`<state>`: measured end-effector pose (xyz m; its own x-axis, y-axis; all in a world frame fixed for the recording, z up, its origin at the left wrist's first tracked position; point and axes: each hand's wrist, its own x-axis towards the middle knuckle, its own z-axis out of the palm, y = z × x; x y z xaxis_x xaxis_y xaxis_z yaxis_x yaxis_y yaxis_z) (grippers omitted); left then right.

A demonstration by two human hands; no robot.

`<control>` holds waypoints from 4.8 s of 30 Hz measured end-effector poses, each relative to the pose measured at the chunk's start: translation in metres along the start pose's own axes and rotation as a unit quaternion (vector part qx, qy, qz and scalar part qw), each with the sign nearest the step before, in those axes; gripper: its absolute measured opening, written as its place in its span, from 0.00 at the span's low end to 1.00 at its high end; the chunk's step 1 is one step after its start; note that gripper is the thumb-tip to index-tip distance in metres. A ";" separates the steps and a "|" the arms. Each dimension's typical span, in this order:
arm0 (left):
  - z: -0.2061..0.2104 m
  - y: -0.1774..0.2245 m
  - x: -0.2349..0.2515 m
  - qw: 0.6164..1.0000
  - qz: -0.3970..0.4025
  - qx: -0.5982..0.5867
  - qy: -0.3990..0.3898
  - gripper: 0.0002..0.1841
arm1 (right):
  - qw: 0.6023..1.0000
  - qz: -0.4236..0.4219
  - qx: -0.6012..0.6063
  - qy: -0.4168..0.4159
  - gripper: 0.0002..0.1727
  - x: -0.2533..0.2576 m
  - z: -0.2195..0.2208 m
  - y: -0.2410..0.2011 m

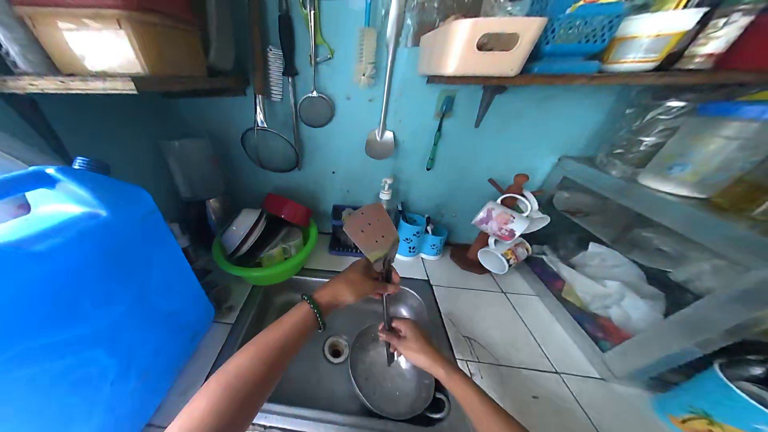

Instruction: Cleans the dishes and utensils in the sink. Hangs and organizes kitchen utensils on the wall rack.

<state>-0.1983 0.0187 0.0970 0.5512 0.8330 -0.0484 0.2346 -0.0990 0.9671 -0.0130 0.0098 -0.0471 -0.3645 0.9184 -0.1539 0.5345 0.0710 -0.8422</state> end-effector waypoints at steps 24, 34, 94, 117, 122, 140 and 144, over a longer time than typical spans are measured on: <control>0.015 -0.002 -0.025 0.984 0.156 0.087 -0.009 0.10 | 0.981 -0.137 0.048 0.132 0.12 -0.026 0.005 -0.002; 0.036 0.008 -0.053 0.956 0.263 0.130 0.030 0.03 | 0.940 -0.275 -0.007 0.201 0.12 -0.033 0.001 -0.009; -0.039 0.019 -0.040 0.921 0.164 0.259 0.240 0.15 | 0.651 -0.536 -0.527 0.105 0.10 0.035 -0.048 -0.129; -0.038 -0.172 -0.126 0.914 -0.185 0.235 0.274 0.26 | 0.687 -0.521 -0.502 0.068 0.11 0.055 -0.022 -0.076; -0.023 -0.160 -0.098 0.928 -0.077 0.202 0.302 0.31 | 0.684 -0.550 -0.475 0.066 0.12 0.048 -0.009 -0.092; -0.085 -0.201 -0.108 0.877 -0.077 0.284 0.379 0.29 | 0.668 -0.470 -0.553 0.166 0.13 0.017 -0.046 -0.132; -0.113 -0.160 -0.130 0.864 -0.137 0.272 0.402 0.26 | 0.738 -0.418 -0.518 0.108 0.12 0.011 -0.017 -0.107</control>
<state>-0.3982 -0.0126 -0.0235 -0.2670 0.9528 0.1445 0.7298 0.1020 0.6760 -0.0616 0.0186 0.0503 -0.8268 0.4180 0.3764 0.5291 0.8049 0.2685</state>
